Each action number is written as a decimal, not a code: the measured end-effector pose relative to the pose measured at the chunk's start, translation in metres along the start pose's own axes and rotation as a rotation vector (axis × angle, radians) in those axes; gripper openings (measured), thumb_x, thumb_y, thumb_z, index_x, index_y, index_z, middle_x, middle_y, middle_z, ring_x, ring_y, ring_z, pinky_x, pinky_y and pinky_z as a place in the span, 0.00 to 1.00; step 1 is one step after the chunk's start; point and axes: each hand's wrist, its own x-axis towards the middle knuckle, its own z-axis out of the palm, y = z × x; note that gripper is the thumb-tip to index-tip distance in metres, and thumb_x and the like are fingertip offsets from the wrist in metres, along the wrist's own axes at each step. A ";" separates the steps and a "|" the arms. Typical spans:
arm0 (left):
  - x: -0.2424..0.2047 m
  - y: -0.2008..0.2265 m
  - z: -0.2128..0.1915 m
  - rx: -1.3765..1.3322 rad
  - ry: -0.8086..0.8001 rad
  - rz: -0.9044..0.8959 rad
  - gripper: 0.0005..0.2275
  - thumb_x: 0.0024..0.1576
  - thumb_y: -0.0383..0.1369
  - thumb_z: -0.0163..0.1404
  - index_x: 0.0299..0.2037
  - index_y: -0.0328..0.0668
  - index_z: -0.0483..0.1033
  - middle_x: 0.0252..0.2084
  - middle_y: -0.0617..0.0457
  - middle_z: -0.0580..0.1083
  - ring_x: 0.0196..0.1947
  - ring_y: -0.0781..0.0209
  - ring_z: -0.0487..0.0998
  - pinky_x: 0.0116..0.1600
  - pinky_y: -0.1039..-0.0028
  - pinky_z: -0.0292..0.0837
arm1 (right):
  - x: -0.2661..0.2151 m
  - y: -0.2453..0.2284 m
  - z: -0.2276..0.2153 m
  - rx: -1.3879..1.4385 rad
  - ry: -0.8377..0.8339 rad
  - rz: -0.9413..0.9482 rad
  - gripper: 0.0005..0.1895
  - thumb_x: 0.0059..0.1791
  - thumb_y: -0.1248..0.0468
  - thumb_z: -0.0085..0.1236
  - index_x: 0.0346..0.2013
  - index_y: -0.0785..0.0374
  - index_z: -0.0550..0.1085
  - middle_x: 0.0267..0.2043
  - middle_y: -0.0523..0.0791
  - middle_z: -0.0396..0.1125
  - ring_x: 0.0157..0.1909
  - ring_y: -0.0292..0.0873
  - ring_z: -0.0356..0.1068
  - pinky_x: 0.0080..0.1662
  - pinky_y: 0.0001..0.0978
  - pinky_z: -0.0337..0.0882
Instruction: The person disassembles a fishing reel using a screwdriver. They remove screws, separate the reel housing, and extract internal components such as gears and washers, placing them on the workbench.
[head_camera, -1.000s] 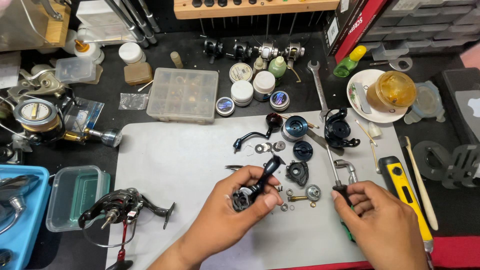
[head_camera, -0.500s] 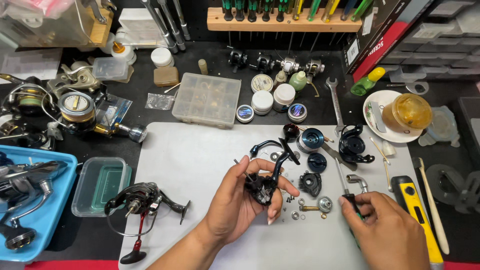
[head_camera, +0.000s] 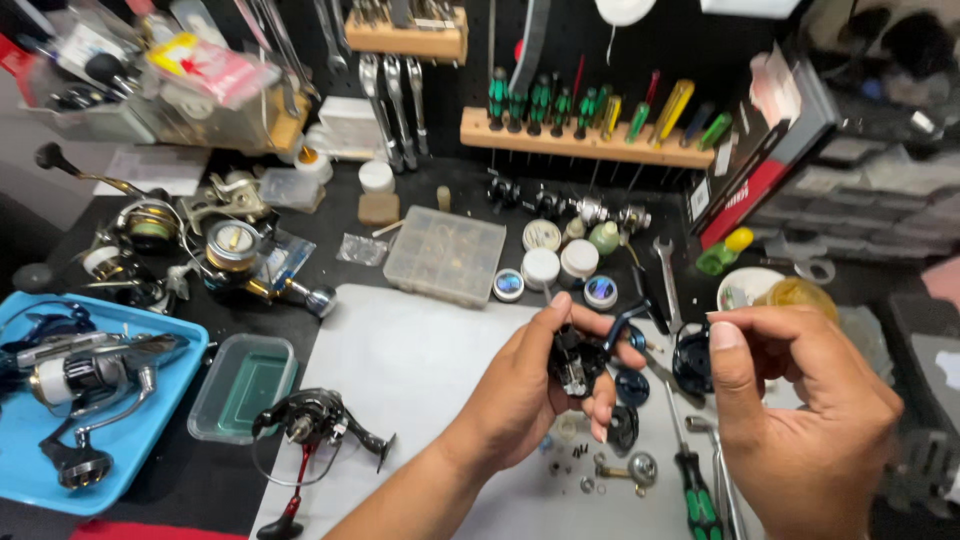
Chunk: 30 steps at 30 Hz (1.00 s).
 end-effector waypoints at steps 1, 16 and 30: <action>0.002 0.001 -0.001 0.005 -0.012 0.028 0.20 0.70 0.45 0.36 0.47 0.31 0.68 0.41 0.29 0.76 0.20 0.54 0.73 0.23 0.65 0.75 | 0.007 0.000 0.005 0.006 0.015 -0.027 0.05 0.58 0.70 0.56 0.41 0.69 0.78 0.37 0.48 0.72 0.34 0.41 0.68 0.44 0.31 0.67; 0.012 -0.024 -0.035 -0.103 -0.109 -0.074 0.24 0.70 0.50 0.30 0.43 0.35 0.70 0.30 0.32 0.72 0.14 0.65 0.61 0.18 0.79 0.53 | 0.001 0.042 0.051 0.514 -0.357 0.400 0.11 0.56 0.62 0.49 0.48 0.65 0.75 0.29 0.44 0.66 0.20 0.31 0.52 0.23 0.22 0.51; 0.013 -0.016 -0.033 0.088 -0.040 0.132 0.19 0.68 0.39 0.37 0.62 0.36 0.71 0.46 0.41 0.74 0.22 0.63 0.71 0.26 0.76 0.73 | 0.002 0.049 0.055 0.492 -0.283 0.365 0.11 0.59 0.59 0.50 0.44 0.61 0.76 0.30 0.41 0.64 0.24 0.30 0.56 0.24 0.20 0.53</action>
